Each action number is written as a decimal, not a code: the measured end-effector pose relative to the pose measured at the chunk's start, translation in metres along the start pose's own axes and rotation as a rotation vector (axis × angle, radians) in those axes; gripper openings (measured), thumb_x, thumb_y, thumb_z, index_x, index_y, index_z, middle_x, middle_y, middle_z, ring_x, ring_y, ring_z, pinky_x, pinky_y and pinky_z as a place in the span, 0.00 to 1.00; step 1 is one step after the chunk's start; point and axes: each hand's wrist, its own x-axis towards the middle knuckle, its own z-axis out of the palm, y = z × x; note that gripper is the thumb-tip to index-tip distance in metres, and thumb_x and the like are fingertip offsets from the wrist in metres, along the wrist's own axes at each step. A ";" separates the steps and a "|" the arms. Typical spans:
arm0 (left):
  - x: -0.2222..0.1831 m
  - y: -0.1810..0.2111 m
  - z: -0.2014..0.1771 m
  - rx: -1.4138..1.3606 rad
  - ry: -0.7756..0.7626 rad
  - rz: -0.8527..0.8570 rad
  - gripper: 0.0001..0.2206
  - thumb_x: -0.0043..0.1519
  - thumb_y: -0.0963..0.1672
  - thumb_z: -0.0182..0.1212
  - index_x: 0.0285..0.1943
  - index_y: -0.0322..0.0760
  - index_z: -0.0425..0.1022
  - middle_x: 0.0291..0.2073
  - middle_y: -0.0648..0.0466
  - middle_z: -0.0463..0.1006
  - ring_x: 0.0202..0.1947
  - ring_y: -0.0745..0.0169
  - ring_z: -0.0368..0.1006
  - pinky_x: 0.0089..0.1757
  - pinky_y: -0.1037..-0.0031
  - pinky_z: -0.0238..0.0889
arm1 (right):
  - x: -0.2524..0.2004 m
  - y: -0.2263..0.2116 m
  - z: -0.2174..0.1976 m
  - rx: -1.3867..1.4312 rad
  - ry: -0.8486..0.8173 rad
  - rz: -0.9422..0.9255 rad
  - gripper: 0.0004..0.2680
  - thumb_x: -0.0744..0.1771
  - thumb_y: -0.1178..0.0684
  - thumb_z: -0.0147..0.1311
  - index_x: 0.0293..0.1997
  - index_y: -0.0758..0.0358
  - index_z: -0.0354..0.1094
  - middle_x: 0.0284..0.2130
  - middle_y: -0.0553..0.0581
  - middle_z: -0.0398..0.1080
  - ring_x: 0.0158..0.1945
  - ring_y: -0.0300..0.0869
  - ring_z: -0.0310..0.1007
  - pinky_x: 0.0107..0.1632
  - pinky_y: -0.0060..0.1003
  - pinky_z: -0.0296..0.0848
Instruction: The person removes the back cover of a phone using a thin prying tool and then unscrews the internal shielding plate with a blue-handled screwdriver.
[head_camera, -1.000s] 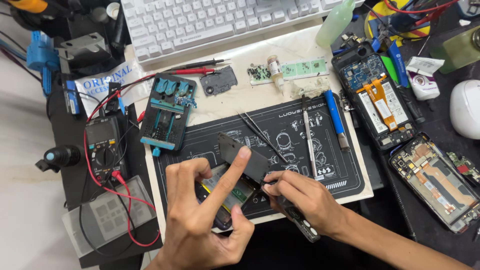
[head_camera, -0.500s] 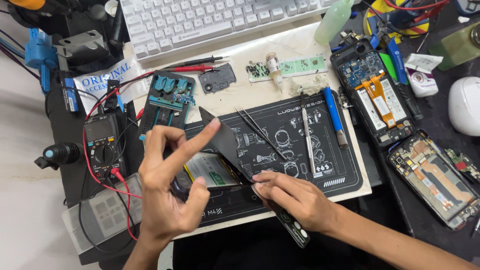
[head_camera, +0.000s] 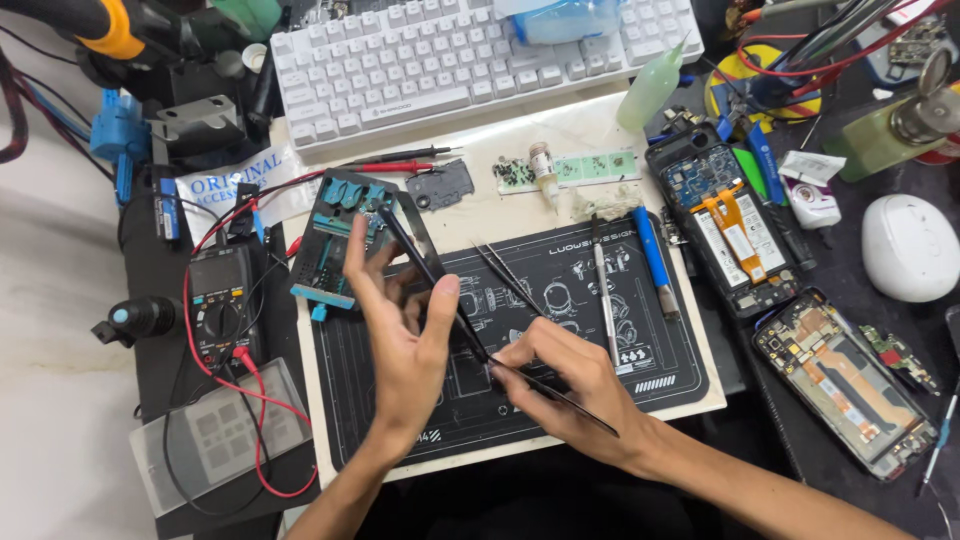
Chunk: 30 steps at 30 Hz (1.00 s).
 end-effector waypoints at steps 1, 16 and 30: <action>0.003 0.000 0.000 -0.027 -0.010 0.008 0.39 0.66 0.42 0.61 0.81 0.42 0.37 0.65 0.44 0.61 0.57 0.59 0.69 0.53 0.69 0.67 | 0.000 -0.001 -0.003 0.002 0.010 0.086 0.03 0.65 0.62 0.61 0.39 0.69 0.73 0.31 0.56 0.73 0.33 0.39 0.76 0.35 0.31 0.73; 0.090 -0.017 0.010 -0.238 -0.181 0.011 0.36 0.63 0.45 0.62 0.78 0.34 0.48 0.53 0.42 0.68 0.48 0.55 0.76 0.42 0.67 0.79 | 0.023 -0.007 -0.083 -0.465 -0.328 0.875 0.17 0.62 0.40 0.67 0.30 0.70 0.77 0.18 0.61 0.74 0.25 0.46 0.76 0.29 0.39 0.72; 0.077 -0.027 0.010 -0.519 -0.491 -0.183 0.34 0.59 0.44 0.59 0.74 0.32 0.49 0.51 0.38 0.72 0.46 0.49 0.79 0.49 0.58 0.78 | -0.028 -0.084 -0.074 -0.633 -0.190 0.323 0.20 0.61 0.38 0.66 0.46 0.63 0.70 0.35 0.60 0.72 0.37 0.47 0.73 0.40 0.41 0.71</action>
